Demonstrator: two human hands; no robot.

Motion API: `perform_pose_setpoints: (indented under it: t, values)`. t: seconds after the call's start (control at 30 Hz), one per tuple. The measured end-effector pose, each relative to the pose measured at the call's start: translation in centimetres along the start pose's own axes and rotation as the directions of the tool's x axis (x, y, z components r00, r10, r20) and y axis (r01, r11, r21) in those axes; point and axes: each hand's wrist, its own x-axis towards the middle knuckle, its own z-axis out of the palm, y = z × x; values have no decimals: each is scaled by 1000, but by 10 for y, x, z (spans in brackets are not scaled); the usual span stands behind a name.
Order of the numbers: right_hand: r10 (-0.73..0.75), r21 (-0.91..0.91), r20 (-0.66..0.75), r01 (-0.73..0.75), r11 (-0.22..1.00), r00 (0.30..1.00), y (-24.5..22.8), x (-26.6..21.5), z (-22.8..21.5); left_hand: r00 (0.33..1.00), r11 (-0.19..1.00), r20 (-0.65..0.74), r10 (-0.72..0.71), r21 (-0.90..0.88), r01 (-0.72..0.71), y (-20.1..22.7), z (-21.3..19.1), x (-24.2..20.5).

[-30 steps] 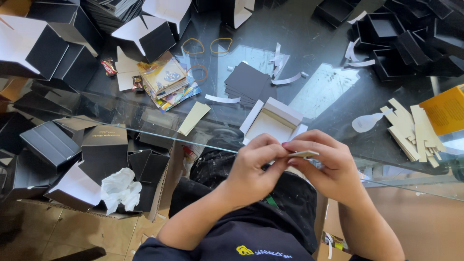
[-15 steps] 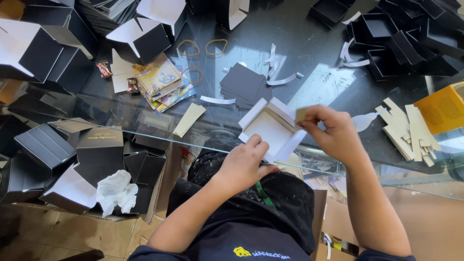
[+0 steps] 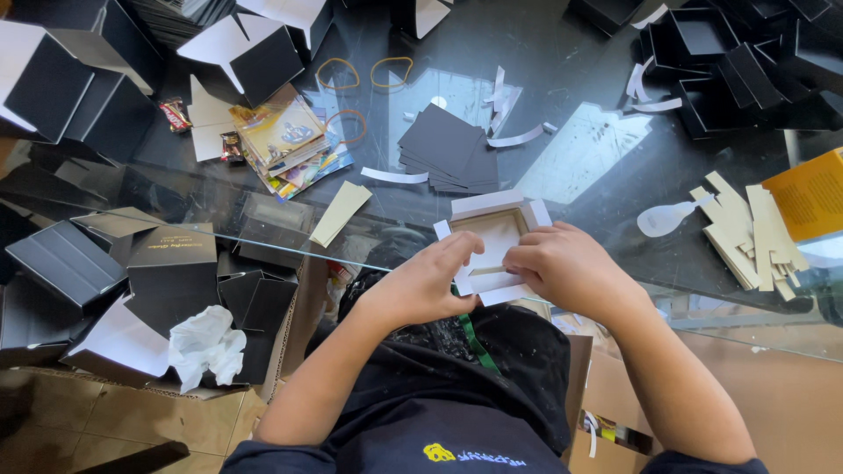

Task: The person assembles small black and white cardboard boxes by folding the sides and inserting pre-cut inserts. They repeatedly pick up flat pieces, fold them into box shapes, and place inserts inside. The process is repeated multiple times on a glass table cluttered with box parts.

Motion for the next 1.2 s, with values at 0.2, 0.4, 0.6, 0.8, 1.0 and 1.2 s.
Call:
perform_pose_setpoints:
  t: [0.2,0.4,0.6,0.8,1.0,1.2]
  values:
    - [15,-74,195,0,997,981,-5,17,-6,1000,999,6,10,45,-10,-4,2,-2]
    - [-21,33,223,14,999,974,-4,22,-12,998,973,49,-32,229,20,-5,18,-2]
    - [102,-62,242,-90,994,965,-27,-16,-44,993,959,49,-111,269,94,3,19,-2]
    - [66,-204,179,-28,979,982,5,-17,23,990,950,33,-140,288,125,12,26,-3]
    - [50,-225,57,-36,974,997,7,-22,33,986,937,69,-151,327,120,15,26,-1]
    - [-43,-94,-35,39,995,998,-5,-22,12,977,955,111,-182,255,149,27,9,0]
